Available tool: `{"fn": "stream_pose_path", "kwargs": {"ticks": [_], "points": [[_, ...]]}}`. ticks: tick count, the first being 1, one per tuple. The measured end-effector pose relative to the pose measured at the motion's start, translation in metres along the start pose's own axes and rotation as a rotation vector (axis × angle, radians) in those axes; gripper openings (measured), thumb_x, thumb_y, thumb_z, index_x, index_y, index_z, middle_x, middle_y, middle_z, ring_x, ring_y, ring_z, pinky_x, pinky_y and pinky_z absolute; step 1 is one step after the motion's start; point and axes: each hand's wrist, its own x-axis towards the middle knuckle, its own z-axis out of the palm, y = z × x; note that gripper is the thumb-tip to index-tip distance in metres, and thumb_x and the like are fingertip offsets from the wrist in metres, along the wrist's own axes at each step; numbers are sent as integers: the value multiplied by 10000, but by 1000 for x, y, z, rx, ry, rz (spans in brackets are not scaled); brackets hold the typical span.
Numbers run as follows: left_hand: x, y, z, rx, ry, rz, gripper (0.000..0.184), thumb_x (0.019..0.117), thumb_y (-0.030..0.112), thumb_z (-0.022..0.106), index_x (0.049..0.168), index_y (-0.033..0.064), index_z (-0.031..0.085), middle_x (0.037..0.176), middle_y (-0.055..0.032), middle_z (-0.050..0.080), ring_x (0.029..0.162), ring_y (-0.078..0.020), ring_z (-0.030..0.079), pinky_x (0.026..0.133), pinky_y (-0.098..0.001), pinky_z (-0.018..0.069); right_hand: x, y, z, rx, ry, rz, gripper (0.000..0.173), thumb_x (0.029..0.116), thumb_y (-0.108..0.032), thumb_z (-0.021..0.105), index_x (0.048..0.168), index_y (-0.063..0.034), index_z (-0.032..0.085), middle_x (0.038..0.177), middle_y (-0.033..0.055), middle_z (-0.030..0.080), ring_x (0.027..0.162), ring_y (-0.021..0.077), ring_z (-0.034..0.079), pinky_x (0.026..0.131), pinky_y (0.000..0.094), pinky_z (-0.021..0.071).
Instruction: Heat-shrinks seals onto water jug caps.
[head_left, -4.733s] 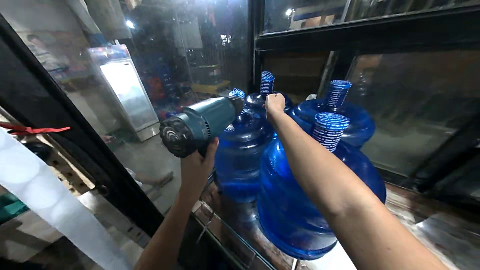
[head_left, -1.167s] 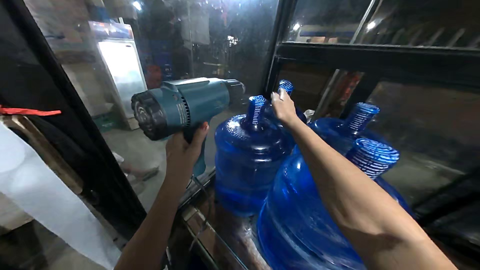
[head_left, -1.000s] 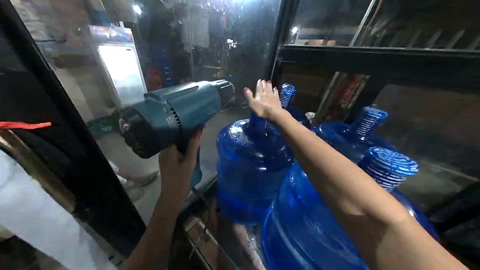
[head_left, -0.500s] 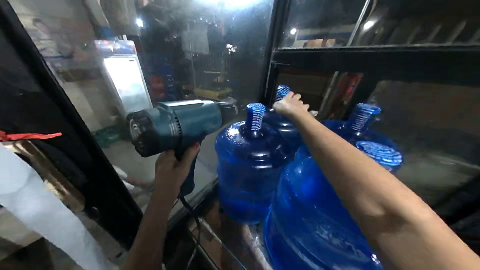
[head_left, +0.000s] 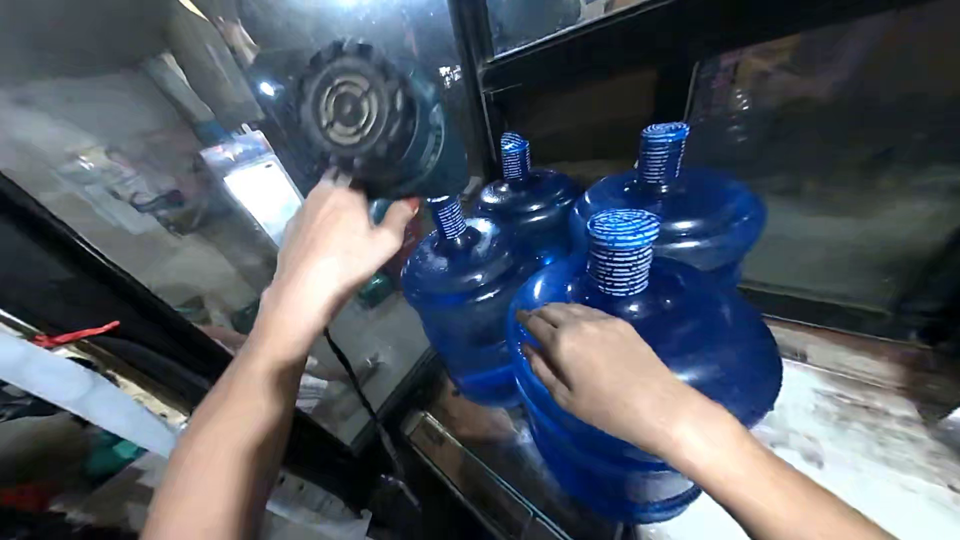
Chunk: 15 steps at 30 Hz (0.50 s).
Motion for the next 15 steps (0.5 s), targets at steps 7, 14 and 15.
{"fn": "stream_pose_path", "kwargs": {"ticks": [7,14,15], "points": [[107,110,-1,287,-269,-105,523,1001,439,607,1015,-83,643,1124,-329,636,1112,-503,617,867,-721,454,-12,14,19,78,144,-35,388,1044,-195,486,1328,21,637,1233,202,693,1198,354,649,1047,471,491],[146,148,58,483,-424,-228,418,964,361,650,1063,-42,702,1238,-283,646,1205,-458,597,931,-705,441,-9,14,5,209,-52,-5,452,1071,-186,458,1438,74,508,1368,254,604,1327,388,548,1141,486,386],[145,149,63,490,-431,-227,411,961,352,656,1051,-46,703,1227,-284,651,1196,-459,603,929,-704,444,-8,14,1,221,-101,2,464,1079,-190,439,1460,72,480,1402,252,579,1357,385,519,1159,485,360]]}}
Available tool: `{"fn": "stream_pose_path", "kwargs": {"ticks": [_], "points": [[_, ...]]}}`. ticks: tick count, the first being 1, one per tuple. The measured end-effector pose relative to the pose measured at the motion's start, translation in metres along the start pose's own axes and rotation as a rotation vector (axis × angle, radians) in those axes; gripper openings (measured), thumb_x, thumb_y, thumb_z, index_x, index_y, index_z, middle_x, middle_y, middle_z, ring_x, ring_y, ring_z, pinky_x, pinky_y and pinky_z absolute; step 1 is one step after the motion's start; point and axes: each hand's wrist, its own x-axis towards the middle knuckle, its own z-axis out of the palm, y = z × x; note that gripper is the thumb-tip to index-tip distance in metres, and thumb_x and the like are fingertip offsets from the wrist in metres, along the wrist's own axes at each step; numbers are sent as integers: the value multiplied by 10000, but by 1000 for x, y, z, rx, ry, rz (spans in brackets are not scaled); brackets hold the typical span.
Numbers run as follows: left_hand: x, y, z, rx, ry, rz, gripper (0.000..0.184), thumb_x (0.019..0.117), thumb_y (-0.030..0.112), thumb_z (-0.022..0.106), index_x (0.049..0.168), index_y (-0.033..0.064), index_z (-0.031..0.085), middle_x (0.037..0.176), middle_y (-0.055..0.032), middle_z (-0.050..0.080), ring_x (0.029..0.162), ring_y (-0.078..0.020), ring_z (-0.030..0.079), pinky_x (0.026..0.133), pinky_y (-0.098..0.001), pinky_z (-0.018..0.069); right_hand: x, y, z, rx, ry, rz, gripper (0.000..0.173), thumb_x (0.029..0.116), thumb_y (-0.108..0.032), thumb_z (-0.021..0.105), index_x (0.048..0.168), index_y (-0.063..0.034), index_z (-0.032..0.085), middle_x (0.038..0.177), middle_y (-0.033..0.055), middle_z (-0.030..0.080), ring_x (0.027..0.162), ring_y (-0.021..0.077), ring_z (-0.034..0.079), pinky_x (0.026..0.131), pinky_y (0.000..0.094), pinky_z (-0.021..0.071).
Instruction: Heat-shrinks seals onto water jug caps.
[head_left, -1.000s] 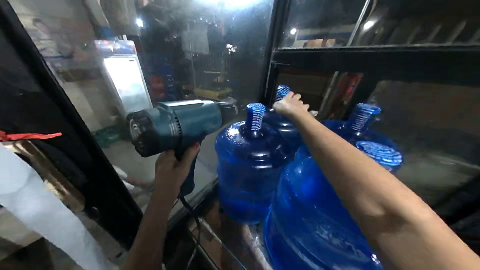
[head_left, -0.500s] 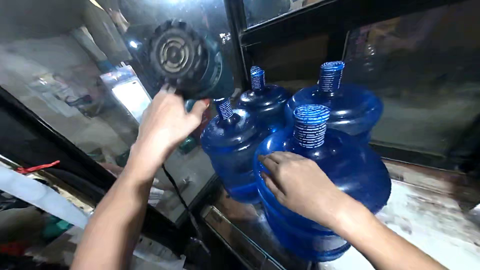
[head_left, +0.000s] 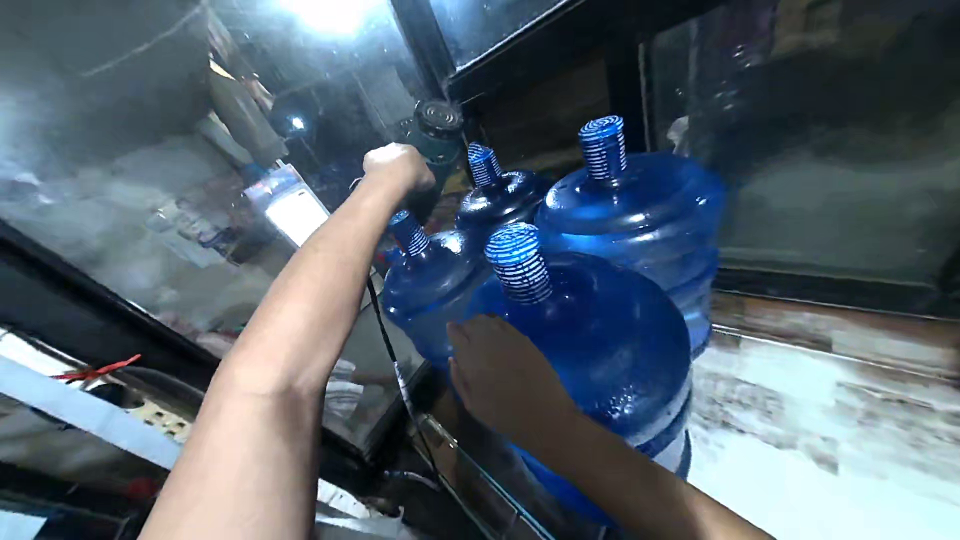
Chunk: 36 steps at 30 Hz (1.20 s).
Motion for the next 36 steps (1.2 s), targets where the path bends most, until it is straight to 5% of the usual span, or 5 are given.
{"fn": "stream_pose_path", "kwargs": {"ticks": [13,22,27,32,36], "points": [[-69,-110,8,-269,55,212,496,1002,425,637,1129,-54,645,1076,-294,654,1057,-465,632,904,-702,451,-1,1,4,7,84,4,411,1051,-201,494,1372,39,585,1281,221,654,1243,361,604,1077,482,448],[-97,-230,98,-899,116,-47,501,1010,412,630,1208,-48,613,1024,-214,660,895,-286,632,835,-528,520,-1,3,2,-67,103,3,413,1048,-251,511,1360,-4,621,1311,211,653,1272,366,600,1080,510,455],[-68,-245,153,-1390,116,-94,394,1036,350,587,1174,-17,623,920,-92,701,752,-134,673,703,-335,582,1,7,13,-160,243,-37,382,1030,-253,502,1262,-5,679,1226,200,698,1180,379,659,986,546,516],[-37,-244,168,-1563,163,-58,409,1042,373,566,1169,-12,621,969,-91,701,819,-135,685,761,-354,588,9,-1,19,-269,364,-38,316,981,-215,561,1096,29,726,1015,217,725,954,413,718,780,561,572],[-31,-251,183,-1616,172,2,403,1026,383,596,1133,-4,625,929,-85,707,781,-136,693,723,-353,598,61,-35,0,-181,95,243,388,1052,-271,526,1244,38,663,1146,256,693,1079,440,669,901,630,497]]}}
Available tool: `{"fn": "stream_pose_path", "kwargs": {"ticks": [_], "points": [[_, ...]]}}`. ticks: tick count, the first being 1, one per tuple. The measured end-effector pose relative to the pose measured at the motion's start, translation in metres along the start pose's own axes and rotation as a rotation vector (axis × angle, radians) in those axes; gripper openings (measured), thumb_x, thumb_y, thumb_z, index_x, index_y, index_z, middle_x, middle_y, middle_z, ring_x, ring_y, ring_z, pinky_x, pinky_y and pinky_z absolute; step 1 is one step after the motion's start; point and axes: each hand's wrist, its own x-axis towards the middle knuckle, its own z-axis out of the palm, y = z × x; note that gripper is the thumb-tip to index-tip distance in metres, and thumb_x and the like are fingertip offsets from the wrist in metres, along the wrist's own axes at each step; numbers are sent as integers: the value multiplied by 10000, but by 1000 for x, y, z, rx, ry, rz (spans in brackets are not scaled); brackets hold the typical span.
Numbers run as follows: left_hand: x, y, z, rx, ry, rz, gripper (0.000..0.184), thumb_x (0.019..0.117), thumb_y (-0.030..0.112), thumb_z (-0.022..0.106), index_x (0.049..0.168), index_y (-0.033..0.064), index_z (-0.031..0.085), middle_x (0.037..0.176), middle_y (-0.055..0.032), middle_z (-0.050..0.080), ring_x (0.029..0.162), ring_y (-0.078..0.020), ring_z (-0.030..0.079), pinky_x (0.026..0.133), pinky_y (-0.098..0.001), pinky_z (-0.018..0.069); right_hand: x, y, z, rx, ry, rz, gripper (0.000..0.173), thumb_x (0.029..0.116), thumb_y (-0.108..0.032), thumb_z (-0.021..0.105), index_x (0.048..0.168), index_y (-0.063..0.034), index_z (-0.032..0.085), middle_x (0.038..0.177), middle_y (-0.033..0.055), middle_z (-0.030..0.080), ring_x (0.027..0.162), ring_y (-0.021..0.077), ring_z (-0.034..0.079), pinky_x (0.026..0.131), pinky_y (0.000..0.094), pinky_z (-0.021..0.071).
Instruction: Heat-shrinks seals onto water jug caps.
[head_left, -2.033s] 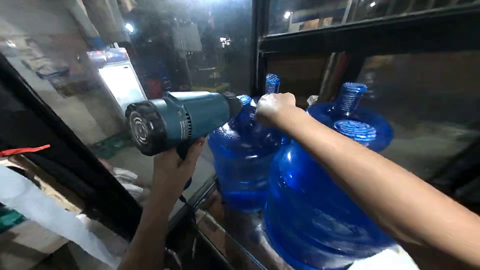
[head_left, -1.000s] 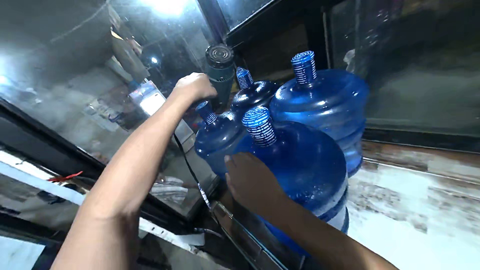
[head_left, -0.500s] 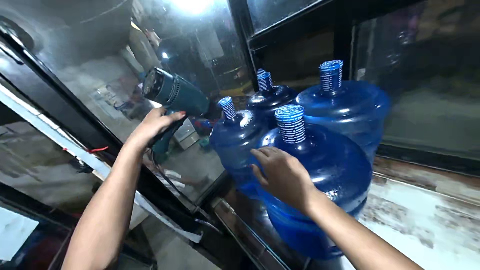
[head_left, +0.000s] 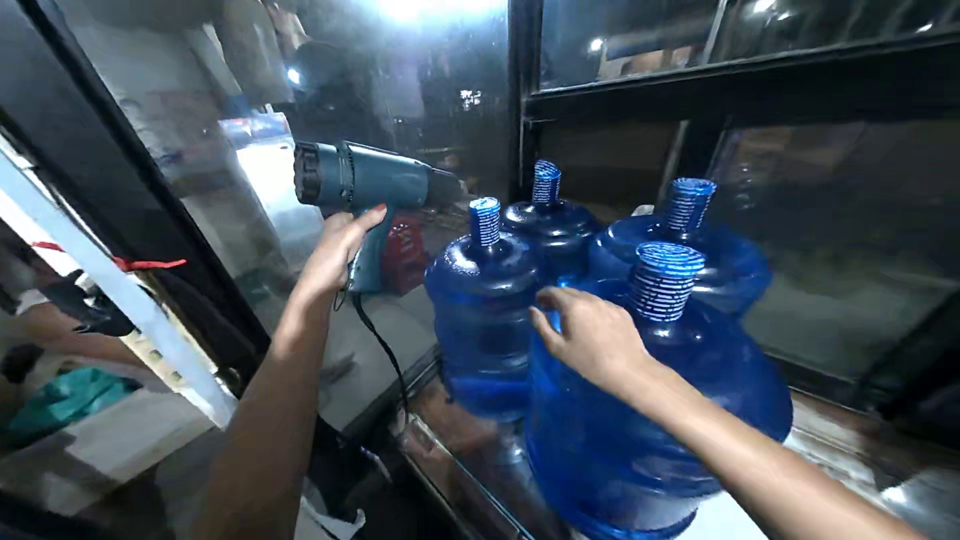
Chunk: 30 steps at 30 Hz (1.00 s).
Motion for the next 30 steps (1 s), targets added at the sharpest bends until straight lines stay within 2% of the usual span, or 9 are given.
{"fn": "stream_pose_path", "kwargs": {"ticks": [2,6,9,11,15,17,21,25,30], "points": [[-1,-9,-4,-5,17,-40,443,1017,383,624,1196,-23,604,1000,-126,678,842,-173,658,777,-397,562,46,-14,8,103,-69,105,492,1047,-294,552,1407,40,539,1276,282,631,1174,452,621,970,640,469],[-22,-27,-9,47,80,41,512,991,499,628,1215,39,649,1081,-163,692,948,-253,666,861,-521,538,150,-24,54,453,83,339,824,925,-336,712,1502,74,290,1355,337,538,1255,468,561,1022,629,457],[-35,-30,-16,12,125,156,371,1015,442,613,1171,110,670,978,-8,712,848,-60,673,777,-323,581,199,-43,78,487,291,553,942,889,-417,757,1481,144,286,1446,366,431,1346,469,474,1089,586,416],[-40,-28,-21,-16,178,146,307,1014,345,643,1162,77,668,982,8,710,858,-16,664,805,-273,569,210,-49,85,421,365,606,932,919,-427,716,1493,153,265,1494,359,382,1379,461,445,1107,559,399],[-48,-31,-41,16,175,157,317,1005,390,644,1131,100,672,948,42,712,822,1,675,757,-240,581,209,-9,87,599,367,324,774,921,-210,725,1486,97,292,1358,330,540,1256,411,574,1056,550,460],[-49,-30,-45,20,157,171,297,998,408,651,1104,133,681,928,66,711,801,23,668,726,-212,576,207,16,76,713,207,114,693,927,-129,717,1469,65,331,1319,234,584,1198,248,613,1045,402,499],[-42,-15,-38,79,72,48,353,992,370,673,1196,81,660,1062,-59,699,963,-108,663,880,-380,553,211,29,66,789,44,19,637,937,-100,705,1464,28,371,1312,168,593,1159,143,619,1017,308,512],[-34,-14,-25,113,10,48,392,988,410,668,1173,64,673,1033,-93,707,961,-171,681,875,-446,556,198,30,55,636,-45,66,787,942,-176,731,1540,7,254,1426,214,528,1283,223,567,1098,373,460],[-30,-24,-18,116,7,91,405,996,425,647,1129,44,686,998,-123,711,922,-205,687,860,-487,551,167,63,41,309,-38,81,1034,830,-252,821,1569,78,178,1471,369,434,1341,493,482,1095,627,405]]}}
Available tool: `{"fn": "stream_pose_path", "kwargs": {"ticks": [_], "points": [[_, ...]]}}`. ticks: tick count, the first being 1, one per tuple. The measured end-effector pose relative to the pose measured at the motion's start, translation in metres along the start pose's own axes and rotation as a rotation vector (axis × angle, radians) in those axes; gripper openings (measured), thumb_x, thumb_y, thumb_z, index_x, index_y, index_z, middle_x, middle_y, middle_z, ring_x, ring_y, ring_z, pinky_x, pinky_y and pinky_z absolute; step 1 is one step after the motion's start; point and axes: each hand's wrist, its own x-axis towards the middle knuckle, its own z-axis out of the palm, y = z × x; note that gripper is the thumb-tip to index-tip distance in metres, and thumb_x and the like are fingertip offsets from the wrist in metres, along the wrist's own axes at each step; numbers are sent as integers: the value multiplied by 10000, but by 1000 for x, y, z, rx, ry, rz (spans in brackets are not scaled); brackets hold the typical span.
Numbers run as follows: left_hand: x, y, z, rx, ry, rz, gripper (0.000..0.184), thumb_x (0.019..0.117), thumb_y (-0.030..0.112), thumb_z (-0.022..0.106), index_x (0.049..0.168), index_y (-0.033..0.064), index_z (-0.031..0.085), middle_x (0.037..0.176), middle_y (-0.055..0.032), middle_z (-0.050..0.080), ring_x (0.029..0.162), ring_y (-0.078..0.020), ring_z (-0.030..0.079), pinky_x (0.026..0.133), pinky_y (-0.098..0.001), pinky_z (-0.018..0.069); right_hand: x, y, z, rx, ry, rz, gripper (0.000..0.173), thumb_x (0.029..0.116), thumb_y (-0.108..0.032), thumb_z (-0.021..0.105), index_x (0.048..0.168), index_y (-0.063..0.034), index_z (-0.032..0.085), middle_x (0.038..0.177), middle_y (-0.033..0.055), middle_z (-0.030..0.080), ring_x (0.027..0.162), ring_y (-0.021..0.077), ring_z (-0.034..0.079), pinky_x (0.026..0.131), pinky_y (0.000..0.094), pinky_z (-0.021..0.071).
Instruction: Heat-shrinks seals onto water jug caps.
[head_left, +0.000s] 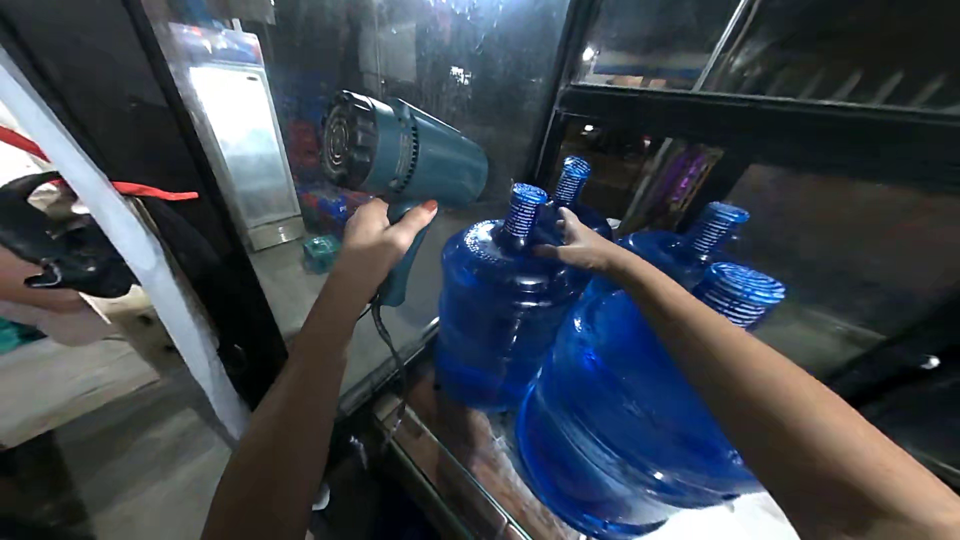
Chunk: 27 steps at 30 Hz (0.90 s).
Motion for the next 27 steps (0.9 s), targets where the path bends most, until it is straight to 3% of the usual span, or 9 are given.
{"fn": "stream_pose_path", "kwargs": {"ticks": [2,4,7,12,15,17,21,23,27], "points": [[-3,-1,4,-3,-11,-29,400,1007,403,639,1172,41,676,1049,-135,707,970,-213,681,894,-491,536,-16,3,-10,-65,32,87,952,900,-221,778,1567,93,177,1475,385,426,1347,529,466,1100,665,375],[-7,-2,10,-18,-18,-89,405,1008,382,649,1203,28,664,1097,-164,698,1020,-243,670,926,-511,518,-26,18,-11,-86,145,112,845,916,-171,706,1546,123,225,1431,395,469,1305,554,493,1062,699,386],[-19,-3,16,-49,-32,-134,410,1013,364,645,1243,24,641,1167,-167,677,1084,-238,645,962,-497,504,-39,9,-10,-65,216,222,715,970,-113,616,1537,122,251,1430,391,471,1313,542,490,1069,668,390],[-36,-5,24,-56,-20,-205,439,1010,395,641,1214,6,640,1109,-176,675,1001,-245,652,896,-492,522,-47,-4,-9,-111,205,247,671,987,-97,583,1539,114,264,1455,376,456,1328,517,492,1085,635,394],[-52,-8,25,-16,-29,-222,533,1000,494,616,1211,4,621,1083,-200,654,943,-292,630,800,-524,514,-50,-5,-7,-118,191,235,659,979,-95,589,1528,117,291,1451,377,458,1334,514,488,1089,639,389],[-56,-15,25,-20,-26,-214,575,991,535,609,1235,15,615,1104,-211,651,954,-310,630,794,-536,517,-51,-7,-4,-119,184,223,630,975,-84,589,1509,119,324,1432,375,474,1322,509,498,1077,642,397],[-50,-10,25,-74,120,-197,488,989,446,656,1214,12,637,1089,-176,678,974,-259,661,864,-498,534,-47,-21,2,-140,138,192,588,999,-119,581,1495,103,358,1416,360,498,1292,506,527,1053,649,412],[-48,-4,20,-82,203,-184,461,975,415,690,1168,-1,645,1044,-160,688,950,-228,668,863,-473,540,-38,-31,9,-74,135,152,618,998,-158,606,1497,103,353,1404,360,511,1280,508,533,1054,652,412],[-53,8,5,-62,286,-154,455,993,399,668,1192,-9,626,1044,-138,681,934,-184,651,860,-431,534,-4,-62,38,240,207,153,860,929,-224,725,1545,84,209,1406,341,511,1302,442,535,1086,580,425]]}}
